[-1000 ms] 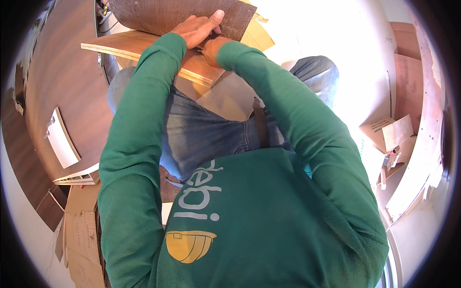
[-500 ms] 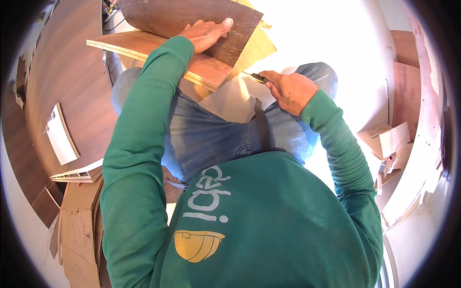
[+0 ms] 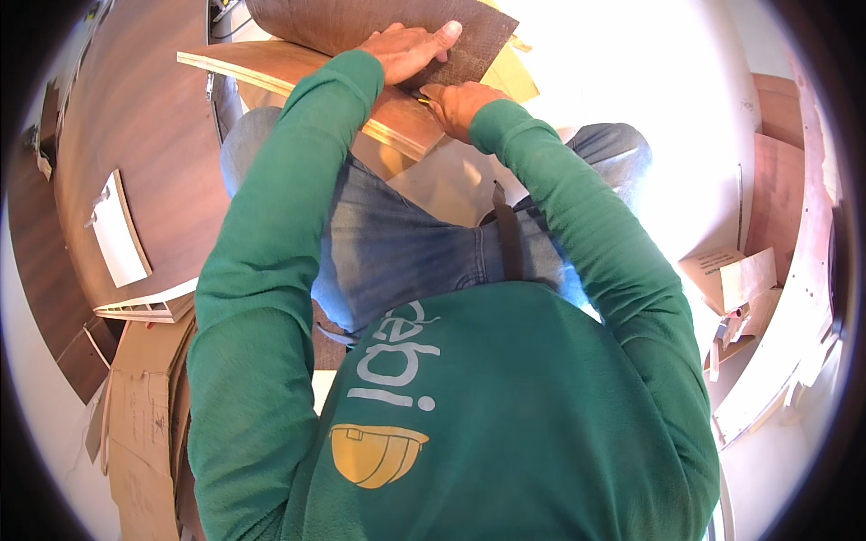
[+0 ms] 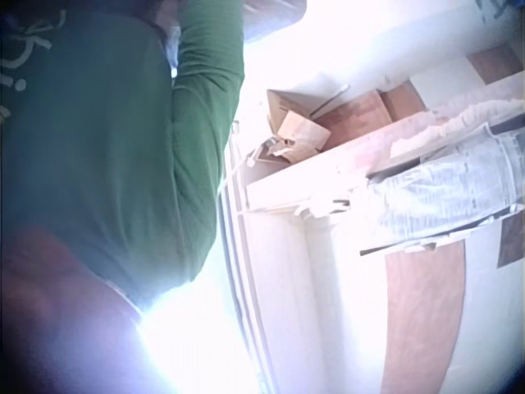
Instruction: The person uses a utility knife to trim a dark brown laminate sheet on a wooden frame, then places white cabinet doors onto a large wooden furniture base. The person works on the floor in a room with other people present.
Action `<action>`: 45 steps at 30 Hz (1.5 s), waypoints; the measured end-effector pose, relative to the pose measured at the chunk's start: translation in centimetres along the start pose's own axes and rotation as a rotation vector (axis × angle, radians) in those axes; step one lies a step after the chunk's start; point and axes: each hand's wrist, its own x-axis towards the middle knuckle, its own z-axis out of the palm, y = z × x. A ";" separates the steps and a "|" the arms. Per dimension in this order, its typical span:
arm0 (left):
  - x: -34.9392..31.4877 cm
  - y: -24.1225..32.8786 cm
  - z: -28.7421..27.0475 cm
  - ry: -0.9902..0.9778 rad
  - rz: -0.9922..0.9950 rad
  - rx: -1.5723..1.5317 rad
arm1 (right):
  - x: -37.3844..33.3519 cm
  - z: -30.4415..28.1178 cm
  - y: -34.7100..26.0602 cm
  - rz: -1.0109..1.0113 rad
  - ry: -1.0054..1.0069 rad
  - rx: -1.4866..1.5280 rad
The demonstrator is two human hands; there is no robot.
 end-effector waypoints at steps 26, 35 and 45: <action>0.0 0.4 0.3 0.002 -0.021 0.004 | -3.8 0.6 -0.5 -0.012 0.146 0.199; -0.2 1.0 -0.3 -0.008 -0.042 0.025 | 3.3 1.1 -0.6 -0.021 0.049 -0.015; 0.3 -0.1 0.6 0.025 -0.011 0.089 | -9.3 -0.1 4.1 0.004 -0.091 -0.223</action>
